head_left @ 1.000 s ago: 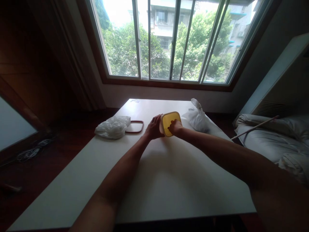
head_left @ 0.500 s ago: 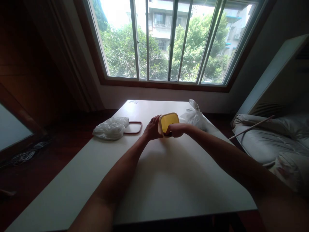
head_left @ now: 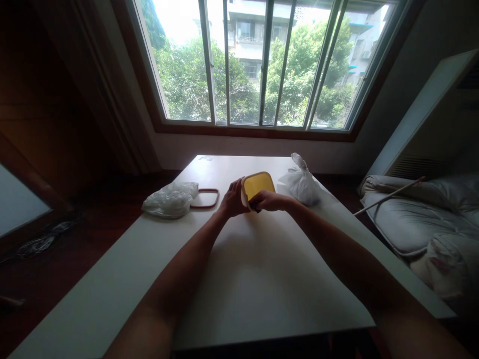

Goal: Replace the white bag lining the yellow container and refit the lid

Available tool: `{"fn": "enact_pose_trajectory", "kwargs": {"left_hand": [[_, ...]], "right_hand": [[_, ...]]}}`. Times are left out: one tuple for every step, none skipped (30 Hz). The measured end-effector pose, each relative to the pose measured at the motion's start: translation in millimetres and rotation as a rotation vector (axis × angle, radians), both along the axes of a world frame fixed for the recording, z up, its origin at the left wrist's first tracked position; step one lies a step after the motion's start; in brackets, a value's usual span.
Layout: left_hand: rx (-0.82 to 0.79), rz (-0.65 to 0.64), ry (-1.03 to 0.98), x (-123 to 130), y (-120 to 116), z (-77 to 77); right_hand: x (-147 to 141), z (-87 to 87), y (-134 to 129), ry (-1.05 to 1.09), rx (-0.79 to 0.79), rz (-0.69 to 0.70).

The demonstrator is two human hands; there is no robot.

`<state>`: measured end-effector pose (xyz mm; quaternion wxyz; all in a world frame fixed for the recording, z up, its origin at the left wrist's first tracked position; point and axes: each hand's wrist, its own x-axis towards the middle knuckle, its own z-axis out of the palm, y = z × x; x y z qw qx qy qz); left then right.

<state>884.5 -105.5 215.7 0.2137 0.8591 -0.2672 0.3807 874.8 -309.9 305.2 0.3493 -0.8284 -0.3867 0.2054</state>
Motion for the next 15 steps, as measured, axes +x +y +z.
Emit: {"fn": "enact_pose_trajectory", "kwargs": {"left_hand": [[0.001,0.006,-0.003,0.1,-0.3,0.0],[0.003,0.009,-0.003,-0.1,-0.8,0.1],[0.006,0.010,-0.002,-0.4,-1.4,0.3],[0.008,0.009,0.003,-0.9,-2.2,0.6],[0.008,0.007,0.007,-1.6,-3.0,0.8],[0.007,0.006,0.010,-2.3,-3.8,1.1],[0.004,0.006,0.012,-3.0,-4.5,1.4],[0.001,0.008,0.013,-3.7,-5.1,1.7],[-0.003,0.009,0.012,-4.2,-5.6,2.0],[-0.006,0.009,0.013,-4.7,-5.9,2.2],[-0.009,0.010,0.014,-5.0,-6.2,2.5],[-0.009,0.010,0.016,-5.2,-6.4,2.9],[-0.008,0.009,0.017,-5.3,-6.6,3.3],[-0.007,0.009,0.019,-5.4,-6.8,3.7],[-0.006,0.010,0.020,-5.5,-7.0,4.1]], "right_hand": [[0.2,-2.3,1.2,0.035,0.065,-0.030],[0.0,-4.0,2.5,0.071,0.127,-0.061],[-0.4,-5.1,3.9,0.105,0.186,-0.090],[-1.0,-5.5,5.4,0.138,0.239,-0.112],[-1.8,-5.3,7.1,0.171,0.287,-0.131],[-2.5,-4.8,8.8,0.201,0.334,-0.146],[-3.0,-4.2,10.6,0.225,0.380,-0.160],[-3.3,-3.6,12.6,0.243,0.424,-0.172],[-3.2,-3.4,14.7,0.256,0.464,-0.182],[-2.8,-3.5,17.0,0.266,0.501,-0.189],[-2.1,-4.0,19.3,0.276,0.534,-0.195],[-1.4,-4.8,21.8,0.288,0.563,-0.201],[-0.7,-5.8,24.3,0.298,0.587,-0.208],[-0.1,-6.9,26.9,0.301,0.603,-0.218],[0.3,-7.9,29.4,0.285,0.602,-0.231]]}}
